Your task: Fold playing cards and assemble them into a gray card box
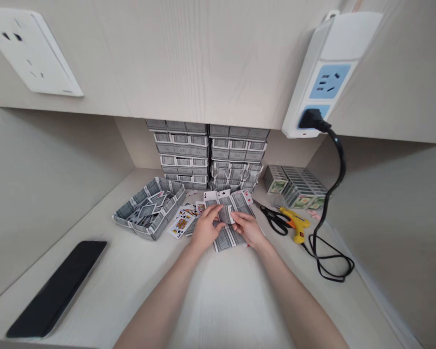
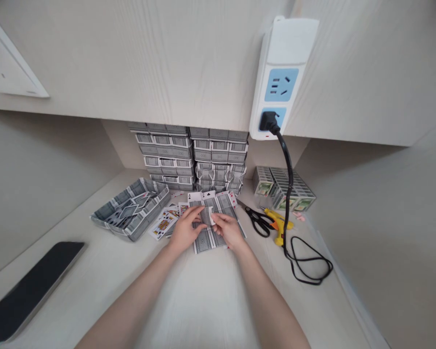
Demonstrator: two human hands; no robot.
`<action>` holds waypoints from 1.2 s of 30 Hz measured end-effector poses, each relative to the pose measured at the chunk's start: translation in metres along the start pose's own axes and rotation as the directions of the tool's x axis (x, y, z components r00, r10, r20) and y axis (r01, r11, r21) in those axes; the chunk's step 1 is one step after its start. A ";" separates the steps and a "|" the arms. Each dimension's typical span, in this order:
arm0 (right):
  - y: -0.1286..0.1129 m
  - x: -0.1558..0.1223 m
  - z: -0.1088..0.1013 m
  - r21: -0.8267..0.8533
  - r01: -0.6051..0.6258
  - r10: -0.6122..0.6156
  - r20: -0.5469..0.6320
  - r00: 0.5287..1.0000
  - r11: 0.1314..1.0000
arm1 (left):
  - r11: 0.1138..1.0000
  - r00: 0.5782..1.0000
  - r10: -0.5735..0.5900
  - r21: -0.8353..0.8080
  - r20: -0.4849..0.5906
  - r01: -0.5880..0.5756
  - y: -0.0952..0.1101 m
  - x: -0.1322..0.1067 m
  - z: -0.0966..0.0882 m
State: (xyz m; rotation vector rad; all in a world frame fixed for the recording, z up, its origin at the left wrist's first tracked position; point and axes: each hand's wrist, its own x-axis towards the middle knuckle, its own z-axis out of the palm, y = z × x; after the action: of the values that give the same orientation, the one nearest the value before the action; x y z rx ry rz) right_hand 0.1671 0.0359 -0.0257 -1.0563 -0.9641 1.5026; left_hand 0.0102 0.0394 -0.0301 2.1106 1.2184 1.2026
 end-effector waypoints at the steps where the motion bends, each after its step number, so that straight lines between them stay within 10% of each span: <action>1: 0.000 0.000 0.000 -0.001 0.003 -0.003 -0.001 1.000 1.000 | 1.000 1.000 0.000 0.004 0.000 0.000 0.000 0.000 0.000; 20: 0.007 0.000 0.006 -0.248 0.189 -0.224 -0.121 0.967 0.950 | 0.996 0.999 -0.005 0.089 0.047 0.001 0.000 -0.002 0.002; 36: 0.018 -0.001 0.012 -0.319 0.259 -0.253 0.063 0.966 0.912 | 0.970 1.000 -0.005 0.242 -0.015 0.009 0.003 -0.001 0.000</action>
State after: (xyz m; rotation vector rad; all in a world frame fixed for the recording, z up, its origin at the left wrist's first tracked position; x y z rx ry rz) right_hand 0.1507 0.0316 -0.0387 -1.0955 -1.3438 1.1637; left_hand 0.0113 0.0369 -0.0290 2.2705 1.4417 1.1154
